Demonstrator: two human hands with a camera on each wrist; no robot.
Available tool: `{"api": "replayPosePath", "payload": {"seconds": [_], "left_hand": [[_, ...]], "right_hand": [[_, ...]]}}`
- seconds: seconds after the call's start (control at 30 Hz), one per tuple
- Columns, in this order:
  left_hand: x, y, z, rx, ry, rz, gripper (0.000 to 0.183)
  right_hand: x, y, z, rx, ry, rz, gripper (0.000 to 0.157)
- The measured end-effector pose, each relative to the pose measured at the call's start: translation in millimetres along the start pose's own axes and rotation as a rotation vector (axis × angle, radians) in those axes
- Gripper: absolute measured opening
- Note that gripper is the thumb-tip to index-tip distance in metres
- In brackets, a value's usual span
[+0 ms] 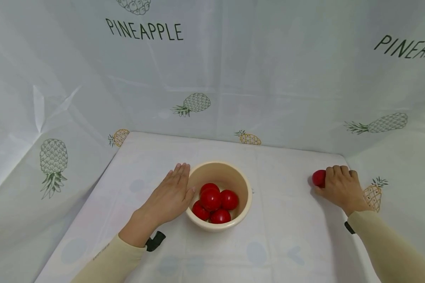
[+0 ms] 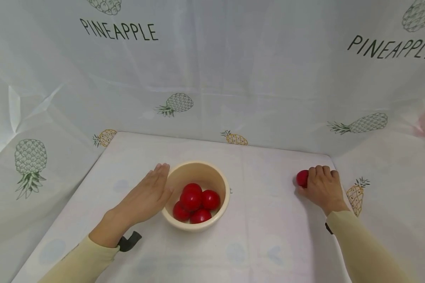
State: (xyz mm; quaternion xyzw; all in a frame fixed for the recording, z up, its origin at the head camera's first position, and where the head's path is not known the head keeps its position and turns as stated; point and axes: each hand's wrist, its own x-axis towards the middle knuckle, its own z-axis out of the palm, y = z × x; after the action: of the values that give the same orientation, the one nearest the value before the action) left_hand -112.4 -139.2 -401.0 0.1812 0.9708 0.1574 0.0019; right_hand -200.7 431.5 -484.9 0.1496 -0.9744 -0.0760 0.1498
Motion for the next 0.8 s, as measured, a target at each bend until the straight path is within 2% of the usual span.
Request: {"api": "replayPosePath", "payload": {"seconds": [0.1,0.23,0.53,0.8], "left_hand": [[-0.6,0.2,-0.3,0.004,-0.001,0.001,0.074],[-0.9,0.6,-0.6,0.006,0.000,0.006,0.074],[-1.4,1.5,-2.4,0.026,0.013,0.014,0.073],[-1.7,2.5,-4.4,0.029,0.001,0.010,0.072]], "right_hand": [[2,-4,0.0,-0.013,0.033,0.000,0.067],[4,-9,-1.5,-0.026,0.031,-0.003,0.068],[13,-21,-7.6,-0.055,0.111,-0.076,0.066],[22,-37,-15.8,-0.044,0.109,-0.091,0.066]]}}
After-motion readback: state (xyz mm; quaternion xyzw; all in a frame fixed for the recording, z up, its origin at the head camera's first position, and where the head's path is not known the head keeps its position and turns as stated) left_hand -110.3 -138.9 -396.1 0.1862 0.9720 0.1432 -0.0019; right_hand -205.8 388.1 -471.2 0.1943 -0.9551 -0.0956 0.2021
